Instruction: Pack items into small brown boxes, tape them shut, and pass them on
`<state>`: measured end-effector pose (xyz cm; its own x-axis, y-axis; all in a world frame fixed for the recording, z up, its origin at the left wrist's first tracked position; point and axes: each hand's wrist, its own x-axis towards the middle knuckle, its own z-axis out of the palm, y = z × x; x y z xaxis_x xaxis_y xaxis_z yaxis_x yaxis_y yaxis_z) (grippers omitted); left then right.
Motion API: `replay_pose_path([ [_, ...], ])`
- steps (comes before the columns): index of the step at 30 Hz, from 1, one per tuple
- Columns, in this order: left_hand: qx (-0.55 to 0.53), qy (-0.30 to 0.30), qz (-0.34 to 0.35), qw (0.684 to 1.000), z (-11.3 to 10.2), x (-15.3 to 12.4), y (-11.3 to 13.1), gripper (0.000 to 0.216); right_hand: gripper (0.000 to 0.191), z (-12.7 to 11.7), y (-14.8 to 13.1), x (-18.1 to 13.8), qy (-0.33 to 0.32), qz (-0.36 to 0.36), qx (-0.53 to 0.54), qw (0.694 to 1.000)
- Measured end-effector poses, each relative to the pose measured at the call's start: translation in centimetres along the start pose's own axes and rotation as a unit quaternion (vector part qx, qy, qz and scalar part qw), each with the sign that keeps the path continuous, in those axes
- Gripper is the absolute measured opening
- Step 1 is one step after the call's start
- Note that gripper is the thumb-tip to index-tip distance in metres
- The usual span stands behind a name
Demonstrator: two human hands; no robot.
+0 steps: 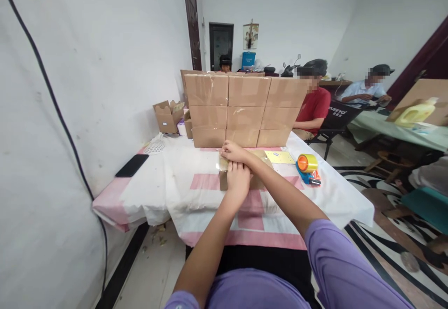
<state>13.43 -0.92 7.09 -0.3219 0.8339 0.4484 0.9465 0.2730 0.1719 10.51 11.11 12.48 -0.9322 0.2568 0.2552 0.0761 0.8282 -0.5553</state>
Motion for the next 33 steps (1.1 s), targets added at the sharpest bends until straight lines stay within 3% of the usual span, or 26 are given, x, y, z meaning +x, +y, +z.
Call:
replay_pose_path([
  [9, -0.010, 0.003, 0.003, 1.000, 0.0, 0.0, -0.3, 0.049, 0.024, -0.2, 1.2, 0.6, -0.058, -0.010, -0.008, 0.998],
  [18, -0.021, 0.007, -0.017, 1.000, -0.5, -0.3, -0.2, 0.046, 0.025, -0.1, 1.1, 0.9, -0.062, 0.000, -0.020, 0.998],
  [25, -0.049, 0.018, -0.043, 0.998, -0.2, -0.5, 0.3, 0.039, 0.016, 0.4, 1.3, 0.8, -0.032, 0.067, -0.056, 0.996],
  [28, -0.077, 0.045, -0.043, 0.995, 0.3, -0.6, 0.3, 0.037, 0.030, 0.4, 1.4, 0.7, -0.018, 0.103, -0.078, 0.992],
  [33, -0.176, 0.195, 0.026, 0.965, 0.8, -2.5, -2.3, 0.023, 0.037, -0.7, 1.0, 0.6, -0.054, 0.145, -0.103, 0.983],
])
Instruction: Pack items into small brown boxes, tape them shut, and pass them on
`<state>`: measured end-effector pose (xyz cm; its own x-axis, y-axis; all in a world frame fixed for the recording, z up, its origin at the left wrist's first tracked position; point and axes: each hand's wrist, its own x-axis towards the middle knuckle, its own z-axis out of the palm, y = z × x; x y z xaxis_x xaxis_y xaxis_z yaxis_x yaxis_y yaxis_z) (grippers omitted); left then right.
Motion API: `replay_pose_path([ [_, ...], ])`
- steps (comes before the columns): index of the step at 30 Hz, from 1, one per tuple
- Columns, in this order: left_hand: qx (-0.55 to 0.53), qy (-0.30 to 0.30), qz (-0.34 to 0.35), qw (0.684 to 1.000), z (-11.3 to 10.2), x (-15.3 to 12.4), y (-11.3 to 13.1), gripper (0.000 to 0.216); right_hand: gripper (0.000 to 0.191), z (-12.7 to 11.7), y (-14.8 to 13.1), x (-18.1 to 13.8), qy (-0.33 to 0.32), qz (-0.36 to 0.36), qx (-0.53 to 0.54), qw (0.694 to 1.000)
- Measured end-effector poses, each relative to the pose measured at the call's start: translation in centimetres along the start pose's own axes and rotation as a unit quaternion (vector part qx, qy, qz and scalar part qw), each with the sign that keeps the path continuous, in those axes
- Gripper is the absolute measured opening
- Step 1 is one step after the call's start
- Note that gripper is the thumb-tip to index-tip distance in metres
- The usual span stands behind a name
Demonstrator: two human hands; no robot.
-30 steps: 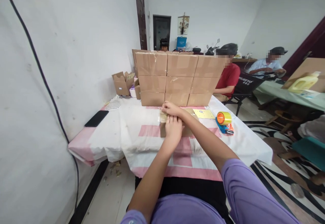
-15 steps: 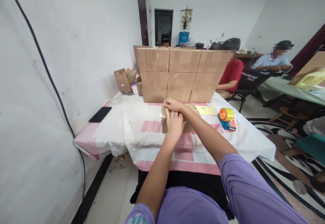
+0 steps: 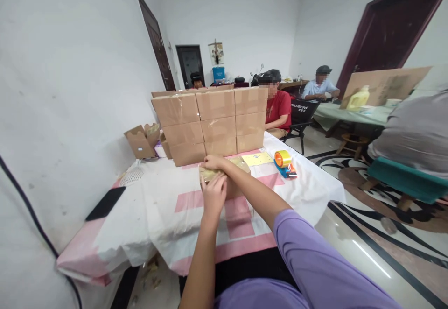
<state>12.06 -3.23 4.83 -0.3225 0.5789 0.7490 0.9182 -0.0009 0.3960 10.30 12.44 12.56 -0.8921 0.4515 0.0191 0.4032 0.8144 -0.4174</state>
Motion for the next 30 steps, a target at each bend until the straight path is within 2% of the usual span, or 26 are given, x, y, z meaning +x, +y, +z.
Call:
replay_pose_path([
  [3, -0.005, 0.093, 0.000, 0.996, -1.6, -0.5, -2.8, 0.031, 0.040, -0.6, 0.0, -0.2, -0.010, 0.004, -0.006, 1.000],
  [6, -0.077, 0.163, -0.057, 0.982, -2.0, -0.2, -5.0, 0.032, 0.042, -0.6, 0.1, -0.2, -0.007, 0.004, -0.008, 1.000],
  [9, -0.174, 0.186, -0.124, 0.959, -0.3, -0.3, -5.7, 0.031, 0.042, 0.0, 0.0, -0.4, 0.007, 0.006, -0.007, 1.000],
  [13, -0.224, 0.237, -0.177, 0.929, 2.6, -1.6, -5.6, 0.039, 0.040, 0.9, 0.0, -0.6, 0.032, 0.008, -0.008, 0.999],
  [19, -0.241, 0.260, -0.260, 0.898, 3.7, -3.2, -6.7, 0.048, 0.036, 1.3, 0.2, -0.9, 0.074, -0.014, 0.003, 0.997],
  [23, -0.227, 0.249, -0.315, 0.887, 4.2, -4.4, -7.9, 0.052, 0.033, 1.2, 0.0, -1.4, 0.116, -0.096, 0.015, 0.988],
  [25, -0.221, 0.245, -0.322, 0.887, 4.4, -4.8, -8.1, 0.053, 0.035, 1.3, 0.0, -1.5, 0.112, -0.137, 0.021, 0.984],
  [27, -0.213, 0.241, -0.320, 0.891, 4.4, -4.9, -7.8, 0.053, 0.049, 1.4, 0.1, -1.5, 0.092, -0.145, 0.040, 0.984],
  [30, -0.205, 0.235, -0.295, 0.903, 3.8, -4.7, -6.9, 0.051, 0.078, 1.6, 0.4, -1.3, 0.067, -0.120, 0.059, 0.989],
])
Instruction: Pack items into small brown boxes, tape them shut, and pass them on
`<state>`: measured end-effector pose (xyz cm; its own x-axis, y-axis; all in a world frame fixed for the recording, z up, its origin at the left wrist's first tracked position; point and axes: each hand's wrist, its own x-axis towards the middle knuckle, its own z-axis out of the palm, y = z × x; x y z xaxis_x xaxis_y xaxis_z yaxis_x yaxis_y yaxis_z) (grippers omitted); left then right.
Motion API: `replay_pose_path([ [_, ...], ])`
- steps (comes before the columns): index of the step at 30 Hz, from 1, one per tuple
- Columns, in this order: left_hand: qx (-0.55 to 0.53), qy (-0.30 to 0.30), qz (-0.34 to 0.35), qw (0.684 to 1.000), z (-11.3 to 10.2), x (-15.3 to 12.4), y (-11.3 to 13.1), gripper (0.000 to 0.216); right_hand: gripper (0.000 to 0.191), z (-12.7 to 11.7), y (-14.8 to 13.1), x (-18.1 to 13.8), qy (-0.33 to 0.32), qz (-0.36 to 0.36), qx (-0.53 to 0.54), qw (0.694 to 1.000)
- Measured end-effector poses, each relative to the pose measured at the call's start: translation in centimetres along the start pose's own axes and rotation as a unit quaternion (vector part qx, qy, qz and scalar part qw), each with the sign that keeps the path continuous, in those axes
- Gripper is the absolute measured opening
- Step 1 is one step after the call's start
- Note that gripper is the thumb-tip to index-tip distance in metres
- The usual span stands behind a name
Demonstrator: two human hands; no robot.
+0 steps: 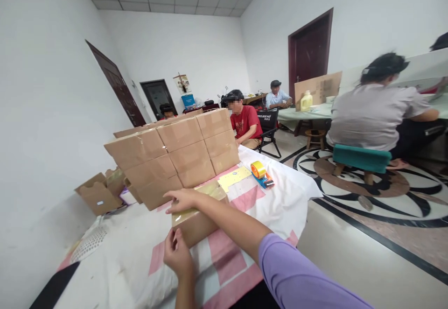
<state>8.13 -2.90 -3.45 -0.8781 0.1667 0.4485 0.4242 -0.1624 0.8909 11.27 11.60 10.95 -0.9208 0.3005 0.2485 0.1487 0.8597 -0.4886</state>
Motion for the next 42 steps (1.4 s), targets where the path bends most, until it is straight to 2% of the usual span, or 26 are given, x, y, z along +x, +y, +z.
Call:
replay_pose_path([
  [3, 0.002, -0.007, 0.115, 0.993, -0.3, 0.8, 1.9, 0.052, 0.086, 0.1, 0.2, 0.2, -0.007, 0.011, -0.019, 1.000],
  [5, 0.005, -0.024, 0.182, 0.983, -0.3, 1.8, 3.0, 0.052, 0.084, 0.2, 0.2, 0.4, -0.006, 0.007, -0.033, 0.999],
  [6, 0.007, -0.048, 0.191, 0.980, -0.1, 2.4, 3.5, 0.051, 0.079, 0.3, 0.3, 0.5, -0.003, 0.006, -0.043, 0.999],
  [9, 0.014, -0.125, 0.174, 0.977, 0.7, 3.5, 4.2, 0.045, 0.045, 0.5, 0.4, 1.0, 0.004, 0.017, -0.075, 0.997],
  [11, 0.023, -0.132, 0.174, 0.976, 1.3, 3.4, 4.2, 0.040, 0.030, 0.6, 0.4, 1.0, 0.012, 0.033, -0.087, 0.996],
  [16, 0.049, -0.093, 0.185, 0.977, 1.8, 2.6, 4.1, 0.035, 0.026, 0.7, -0.1, 0.6, 0.032, 0.078, -0.103, 0.991],
  [19, 0.054, -0.090, 0.176, 0.979, 1.7, 2.6, 4.6, 0.034, 0.036, 0.5, -0.8, 0.7, 0.048, 0.126, -0.122, 0.983],
  [22, 0.065, -0.086, 0.159, 0.981, 1.5, 2.8, 5.0, 0.038, 0.043, -1.2, -0.7, -0.1, 0.054, 0.139, -0.133, 0.980],
  [24, 0.079, -0.088, 0.139, 0.983, 1.2, 2.8, 5.2, 0.042, 0.044, -3.4, 0.5, -2.4, 0.026, 0.091, -0.128, 0.987],
  [26, 0.084, -0.092, 0.110, 0.986, 1.0, 2.7, 5.2, 0.044, 0.052, -5.7, 2.5, -6.3, -0.020, 0.025, -0.103, 0.994],
  [29, 0.055, -0.094, 0.060, 0.992, 1.4, 2.4, 4.9, 0.042, 0.076, -7.1, 5.7, -13.7, 0.000, 0.044, 0.018, 0.999],
  [31, 0.030, -0.088, 0.042, 0.995, 2.0, 2.3, 4.7, 0.042, 0.088, -5.9, 6.8, -18.0, 0.071, 0.006, 0.120, 0.990],
  [33, 0.010, -0.077, 0.047, 0.996, 2.5, 2.2, 4.2, 0.040, 0.115, -3.4, 7.0, -21.0, 0.124, -0.011, 0.175, 0.977],
  [35, 0.001, -0.071, 0.055, 0.996, 2.9, 2.1, 3.3, 0.041, 0.140, -0.4, 6.6, -22.6, 0.156, 0.018, 0.187, 0.970],
  [36, 0.003, -0.067, 0.052, 0.996, 2.9, 2.1, 2.7, 0.044, 0.145, 1.0, 6.3, -22.9, 0.172, 0.040, 0.185, 0.967],
  [38, 0.015, -0.060, 0.009, 0.998, 2.8, 1.9, 1.4, 0.049, 0.143, 2.6, 5.6, -23.0, 0.213, 0.077, 0.182, 0.957],
  [39, 0.012, -0.059, -0.038, 0.997, 2.7, 1.8, 0.7, 0.051, 0.138, 2.7, 5.3, -22.8, 0.237, 0.087, 0.183, 0.950],
  [42, -0.044, -0.067, -0.182, 0.980, 2.4, 1.6, -0.6, 0.046, 0.123, 0.1, 4.8, -22.7, 0.297, 0.095, 0.194, 0.930],
])
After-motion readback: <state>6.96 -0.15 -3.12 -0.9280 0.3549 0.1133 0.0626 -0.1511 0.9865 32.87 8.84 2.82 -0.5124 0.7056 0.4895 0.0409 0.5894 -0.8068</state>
